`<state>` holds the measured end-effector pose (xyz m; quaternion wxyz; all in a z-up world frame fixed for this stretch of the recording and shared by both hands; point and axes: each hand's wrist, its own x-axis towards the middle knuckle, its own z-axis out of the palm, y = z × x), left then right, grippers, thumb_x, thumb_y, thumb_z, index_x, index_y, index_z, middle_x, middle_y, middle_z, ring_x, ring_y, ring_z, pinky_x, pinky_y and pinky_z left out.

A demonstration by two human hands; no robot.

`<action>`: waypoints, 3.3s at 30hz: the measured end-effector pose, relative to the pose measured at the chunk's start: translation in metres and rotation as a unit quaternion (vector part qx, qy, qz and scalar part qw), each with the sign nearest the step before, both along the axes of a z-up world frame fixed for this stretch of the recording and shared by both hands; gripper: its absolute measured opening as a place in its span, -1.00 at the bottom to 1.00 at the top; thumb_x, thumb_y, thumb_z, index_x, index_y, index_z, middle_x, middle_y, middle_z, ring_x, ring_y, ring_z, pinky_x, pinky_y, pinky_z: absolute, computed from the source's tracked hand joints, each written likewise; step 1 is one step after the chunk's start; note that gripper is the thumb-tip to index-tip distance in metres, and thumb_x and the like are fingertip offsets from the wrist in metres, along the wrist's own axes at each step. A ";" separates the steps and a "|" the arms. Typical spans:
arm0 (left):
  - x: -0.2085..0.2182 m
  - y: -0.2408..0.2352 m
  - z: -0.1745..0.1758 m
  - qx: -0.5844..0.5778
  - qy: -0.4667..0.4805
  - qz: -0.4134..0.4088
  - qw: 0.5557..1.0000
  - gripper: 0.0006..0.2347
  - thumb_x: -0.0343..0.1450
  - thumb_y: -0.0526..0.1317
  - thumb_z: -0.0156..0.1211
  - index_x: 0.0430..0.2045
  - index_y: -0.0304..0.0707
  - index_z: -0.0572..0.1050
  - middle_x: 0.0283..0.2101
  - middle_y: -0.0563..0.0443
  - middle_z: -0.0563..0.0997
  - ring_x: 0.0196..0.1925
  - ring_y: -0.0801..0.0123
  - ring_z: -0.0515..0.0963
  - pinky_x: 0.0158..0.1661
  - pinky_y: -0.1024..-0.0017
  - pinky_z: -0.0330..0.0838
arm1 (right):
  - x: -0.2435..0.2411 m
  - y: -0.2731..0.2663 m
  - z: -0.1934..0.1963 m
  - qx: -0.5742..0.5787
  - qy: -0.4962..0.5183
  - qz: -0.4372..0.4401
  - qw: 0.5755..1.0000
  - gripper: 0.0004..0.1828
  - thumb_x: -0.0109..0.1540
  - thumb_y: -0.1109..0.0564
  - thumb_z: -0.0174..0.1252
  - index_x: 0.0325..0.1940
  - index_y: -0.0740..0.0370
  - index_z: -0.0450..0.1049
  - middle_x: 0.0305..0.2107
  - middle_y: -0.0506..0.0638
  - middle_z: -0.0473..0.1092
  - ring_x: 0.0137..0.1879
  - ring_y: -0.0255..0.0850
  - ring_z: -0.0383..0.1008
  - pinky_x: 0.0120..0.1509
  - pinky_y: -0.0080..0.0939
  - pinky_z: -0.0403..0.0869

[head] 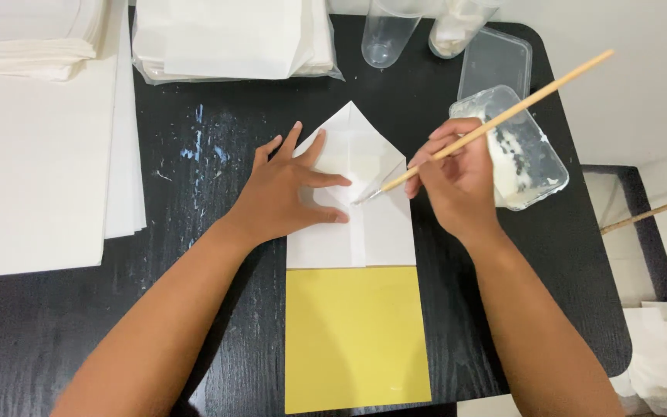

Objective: Folding a white paper sheet and applying glue with a brush to create a paper bag or envelope

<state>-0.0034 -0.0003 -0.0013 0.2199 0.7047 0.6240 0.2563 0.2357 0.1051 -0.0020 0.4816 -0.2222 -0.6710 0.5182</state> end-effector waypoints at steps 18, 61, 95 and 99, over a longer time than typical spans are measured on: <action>0.000 0.000 0.000 -0.005 0.011 -0.001 1.000 -0.54 0.18 0.23 0.47 -0.09 0.21 0.67 0.46 -0.24 0.21 0.55 -0.29 -0.06 0.40 -0.14 -0.31 | 0.020 0.013 0.007 0.084 -0.021 -0.034 0.996 -0.71 0.33 0.46 -0.04 0.04 0.29 0.08 -0.39 0.15 0.37 -0.50 -0.21 0.49 -0.37 -0.31 0.58; 0.003 0.000 -0.012 -0.010 0.043 0.019 0.999 -0.51 0.16 0.08 0.44 0.04 0.34 0.60 0.49 -0.17 0.18 0.62 0.00 -0.15 0.37 0.10 -0.31 | 0.088 0.059 0.004 0.093 -0.430 -0.229 0.869 -0.71 0.32 0.27 0.07 0.13 0.15 0.45 -0.08 0.03 0.45 0.08 -0.04 0.53 -0.04 -0.02 0.48; 0.003 0.002 -0.025 0.206 0.098 0.031 0.973 -0.68 0.23 -0.20 0.21 -0.14 0.07 0.67 0.08 0.08 0.66 0.25 0.27 0.54 0.27 0.16 0.10 | 0.009 -0.004 0.009 0.418 -0.364 -0.030 0.832 -0.45 0.07 0.17 0.20 0.17 0.17 0.52 0.04 0.07 0.45 0.30 0.15 0.36 0.31 0.13 0.29; 0.005 0.002 -0.019 0.187 0.101 0.032 0.977 -0.72 0.24 -0.18 0.22 -0.19 0.04 0.68 0.00 0.15 0.70 0.33 0.33 0.44 0.22 0.17 0.06 | 0.001 0.001 -0.007 0.339 -0.378 0.039 0.861 -0.45 0.10 0.17 0.22 0.20 0.08 0.51 0.14 0.09 0.42 0.38 0.20 0.31 0.33 0.14 0.28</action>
